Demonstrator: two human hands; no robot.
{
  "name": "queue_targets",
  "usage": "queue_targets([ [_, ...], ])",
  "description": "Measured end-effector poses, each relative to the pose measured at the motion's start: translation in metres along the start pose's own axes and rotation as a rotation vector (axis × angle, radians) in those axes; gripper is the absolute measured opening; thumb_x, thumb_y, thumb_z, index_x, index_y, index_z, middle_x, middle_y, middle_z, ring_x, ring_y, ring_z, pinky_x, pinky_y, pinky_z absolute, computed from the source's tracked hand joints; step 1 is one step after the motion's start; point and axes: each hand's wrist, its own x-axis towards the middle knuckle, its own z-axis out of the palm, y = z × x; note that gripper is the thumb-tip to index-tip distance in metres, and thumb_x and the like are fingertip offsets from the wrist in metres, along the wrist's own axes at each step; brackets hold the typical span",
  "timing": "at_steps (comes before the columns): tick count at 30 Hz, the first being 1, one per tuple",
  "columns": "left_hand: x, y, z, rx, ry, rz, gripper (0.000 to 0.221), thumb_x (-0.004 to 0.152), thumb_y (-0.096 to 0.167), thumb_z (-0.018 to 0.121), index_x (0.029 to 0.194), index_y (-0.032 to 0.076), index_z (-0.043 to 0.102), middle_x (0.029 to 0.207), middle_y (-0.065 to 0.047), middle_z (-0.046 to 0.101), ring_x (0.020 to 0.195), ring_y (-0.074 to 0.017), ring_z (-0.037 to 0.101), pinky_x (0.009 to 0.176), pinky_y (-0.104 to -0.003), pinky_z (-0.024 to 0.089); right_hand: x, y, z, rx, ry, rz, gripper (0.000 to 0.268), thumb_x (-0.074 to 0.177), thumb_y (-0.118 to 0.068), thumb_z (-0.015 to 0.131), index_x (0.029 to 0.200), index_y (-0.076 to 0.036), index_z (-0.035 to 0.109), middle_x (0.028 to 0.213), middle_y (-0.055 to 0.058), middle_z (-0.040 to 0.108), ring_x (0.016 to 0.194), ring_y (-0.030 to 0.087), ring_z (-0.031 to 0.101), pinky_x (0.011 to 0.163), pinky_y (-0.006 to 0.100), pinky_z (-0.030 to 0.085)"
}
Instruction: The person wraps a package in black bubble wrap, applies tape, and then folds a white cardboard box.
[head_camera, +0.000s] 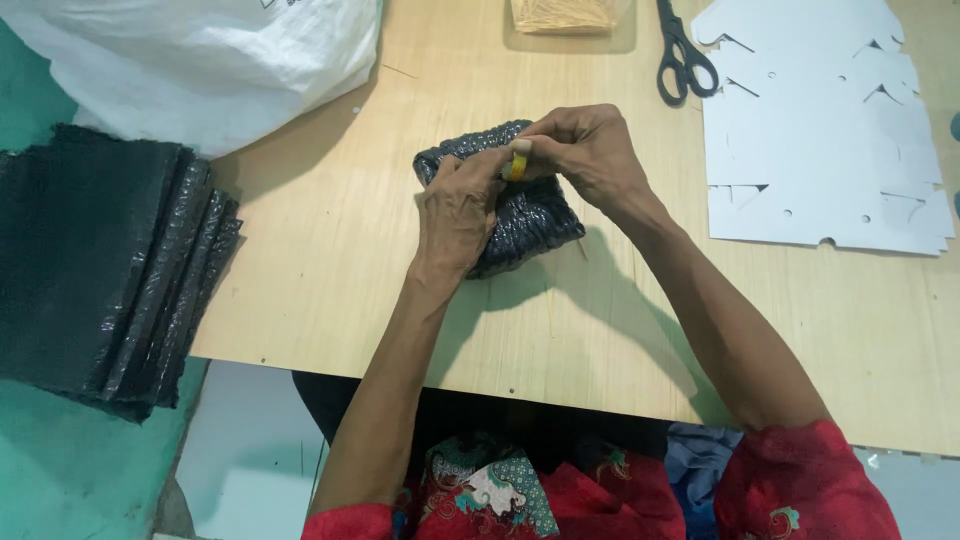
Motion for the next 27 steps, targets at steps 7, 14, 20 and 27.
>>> queue_targets([
  [7,0.003,-0.002,0.0,0.009,-0.047,0.03,0.02,0.098,0.017,0.065,0.108,0.034,0.069,0.095,0.011,0.068,0.099,-0.0182,0.063,0.078,-0.039,0.063,-0.006,0.007,-0.005,-0.155,0.053,-0.046,0.009,0.095,-0.001,0.074,0.103,0.0,0.076,0.083,0.017,0.076,0.074,0.023,0.077,0.068,0.031,0.065],
  [14,0.003,0.004,-0.005,-0.052,-0.024,0.016,0.019,0.1,0.015,0.063,0.102,0.032,0.072,0.094,0.012,0.068,0.099,-0.0196,0.063,0.078,-0.042,0.064,-0.003,0.047,-0.015,-0.529,0.14,-0.332,0.008,0.102,-0.011,0.074,0.097,-0.006,0.074,0.092,0.011,0.062,0.076,0.021,0.068,0.062,0.03,0.053],
  [20,0.003,0.012,-0.013,-0.038,-0.043,0.013,0.021,0.1,0.011,0.062,0.101,0.03,0.073,0.093,0.009,0.066,0.098,-0.023,0.063,0.075,-0.047,0.064,0.002,0.045,-0.018,-0.293,0.07,-0.118,0.014,0.107,-0.013,0.062,0.097,-0.004,0.066,0.08,0.006,0.064,0.075,0.017,0.072,0.066,0.029,0.057],
  [27,0.0,-0.014,0.014,0.135,-0.047,0.197,0.043,0.084,0.001,0.079,0.118,0.024,0.064,0.109,0.009,0.06,0.08,-0.023,0.05,0.042,-0.035,0.051,0.024,0.039,-0.018,-0.466,0.049,0.015,0.019,0.105,-0.024,0.063,0.091,-0.011,0.06,0.085,0.002,0.059,0.072,0.012,0.051,0.059,0.029,0.044],
])
